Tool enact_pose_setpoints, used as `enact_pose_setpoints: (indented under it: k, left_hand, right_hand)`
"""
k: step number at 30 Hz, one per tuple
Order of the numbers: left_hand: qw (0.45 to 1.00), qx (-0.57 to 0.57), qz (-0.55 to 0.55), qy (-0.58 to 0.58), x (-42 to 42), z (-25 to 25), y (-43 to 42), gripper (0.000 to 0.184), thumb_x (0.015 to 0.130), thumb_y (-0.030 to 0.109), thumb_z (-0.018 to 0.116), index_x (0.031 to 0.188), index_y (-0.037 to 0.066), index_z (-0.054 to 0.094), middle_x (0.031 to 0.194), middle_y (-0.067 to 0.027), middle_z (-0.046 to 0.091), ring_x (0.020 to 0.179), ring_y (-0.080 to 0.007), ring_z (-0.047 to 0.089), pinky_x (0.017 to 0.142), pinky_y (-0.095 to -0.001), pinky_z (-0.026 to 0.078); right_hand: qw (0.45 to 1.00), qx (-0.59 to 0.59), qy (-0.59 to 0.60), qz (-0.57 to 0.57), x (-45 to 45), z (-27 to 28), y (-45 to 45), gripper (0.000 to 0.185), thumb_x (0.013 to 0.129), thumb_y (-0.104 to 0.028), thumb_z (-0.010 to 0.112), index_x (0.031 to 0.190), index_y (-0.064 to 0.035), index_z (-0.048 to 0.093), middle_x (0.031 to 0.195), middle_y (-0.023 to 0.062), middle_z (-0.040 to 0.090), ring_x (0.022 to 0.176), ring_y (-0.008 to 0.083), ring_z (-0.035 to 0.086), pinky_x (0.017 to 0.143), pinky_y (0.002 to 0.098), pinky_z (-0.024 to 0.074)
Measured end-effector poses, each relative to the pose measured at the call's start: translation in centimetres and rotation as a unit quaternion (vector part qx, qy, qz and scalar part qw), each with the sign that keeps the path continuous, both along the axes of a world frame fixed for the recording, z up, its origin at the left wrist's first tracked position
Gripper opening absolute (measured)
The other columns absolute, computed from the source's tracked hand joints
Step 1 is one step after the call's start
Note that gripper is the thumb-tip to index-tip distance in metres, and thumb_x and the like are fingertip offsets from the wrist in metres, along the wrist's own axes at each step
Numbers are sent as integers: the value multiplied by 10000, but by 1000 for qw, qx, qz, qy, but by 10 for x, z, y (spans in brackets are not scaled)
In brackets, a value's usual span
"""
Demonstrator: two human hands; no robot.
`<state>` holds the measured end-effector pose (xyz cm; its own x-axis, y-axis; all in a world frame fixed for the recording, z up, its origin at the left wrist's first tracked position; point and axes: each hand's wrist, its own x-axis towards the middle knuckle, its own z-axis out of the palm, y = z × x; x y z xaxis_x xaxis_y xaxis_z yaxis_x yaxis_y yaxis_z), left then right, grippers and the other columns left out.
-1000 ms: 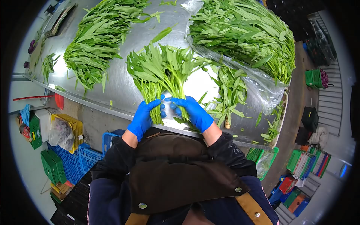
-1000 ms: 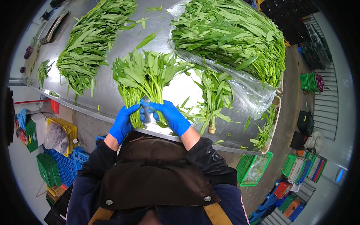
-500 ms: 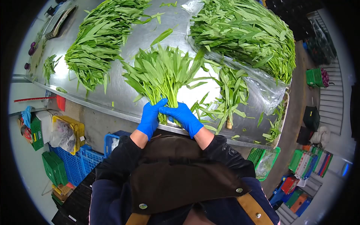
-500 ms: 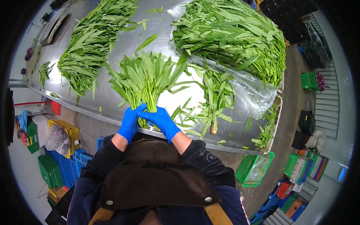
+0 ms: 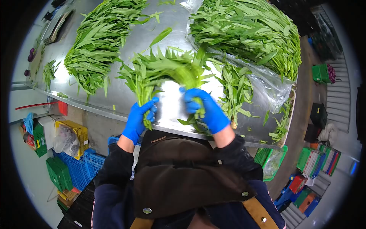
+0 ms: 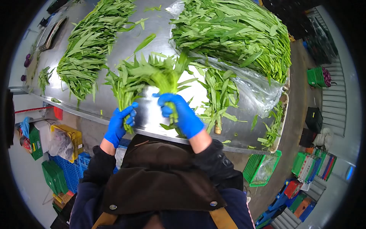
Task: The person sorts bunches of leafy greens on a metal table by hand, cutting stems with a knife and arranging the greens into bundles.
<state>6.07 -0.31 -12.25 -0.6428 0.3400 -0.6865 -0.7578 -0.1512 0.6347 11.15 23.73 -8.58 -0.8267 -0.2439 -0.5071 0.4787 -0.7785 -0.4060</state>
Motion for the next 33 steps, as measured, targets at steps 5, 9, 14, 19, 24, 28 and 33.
enact_pose_setpoints:
  k: [5, 9, 14, 19, 24, 28, 33]
  left_hand:
    - [994, -5, 67, 87, -22, 20, -18, 336, 873, 138, 609, 1173, -9, 580, 725, -23, 571, 489, -59, 447, 474, -221, 403]
    - [994, 49, 78, 67, -5, -2, 29, 354, 844, 95, 618, 1179, -12, 578, 745, -36, 591, 559, -94, 526, 531, -237, 458]
    - [998, 52, -29, -27, 14, -51, 49, 163, 776, 26, 605, 936, -4, 608, 720, -77, 611, 577, -164, 565, 560, -282, 477]
    - [999, 47, -12, 20, 21, -55, 52, 179, 757, 14, 569, 924, -19, 622, 767, -81, 631, 602, -148, 560, 579, -267, 467]
    - [991, -32, -86, 98, 28, -39, 59, 184, 767, 55, 578, 918, -27, 645, 815, -79, 656, 637, -128, 549, 617, -247, 450]
    - [995, 82, -51, 24, 22, -41, 54, 182, 802, 68, 568, 954, -15, 626, 827, -83, 651, 646, -159, 595, 613, -263, 485]
    - [988, 124, 55, -71, 17, -35, 48, 315, 873, 91, 553, 1159, -40, 552, 939, -127, 658, 763, -223, 654, 746, -335, 543]
  right_hand:
    - [963, -33, 252, -93, -15, 57, 27, 508, 853, -120, 511, 1311, 70, 398, 758, 11, 562, 509, 49, 464, 477, 205, 371]
    - [986, 143, 89, -21, -23, 18, -8, 429, 827, -144, 590, 1206, 49, 537, 1008, 136, 670, 720, 134, 637, 675, 250, 510]
    - [970, 242, -23, 26, -4, -64, -29, 243, 823, -64, 619, 1055, 9, 602, 825, 76, 655, 637, 126, 588, 572, 250, 464]
    - [942, 336, -10, -7, -6, -67, -33, 208, 798, -80, 670, 985, -12, 608, 736, 46, 635, 546, 103, 560, 486, 232, 440]
    - [942, 332, -15, -55, -9, -82, -38, 185, 772, -42, 691, 937, -10, 614, 685, 53, 619, 509, 114, 557, 478, 264, 456]
    - [949, 309, -28, -58, -5, -67, -34, 170, 791, -38, 677, 944, 1, 615, 685, 59, 619, 522, 124, 571, 480, 271, 461]
    - [977, 192, 53, -79, 3, -44, -31, 146, 838, -63, 641, 952, 21, 605, 726, 82, 642, 594, 140, 610, 542, 262, 485]
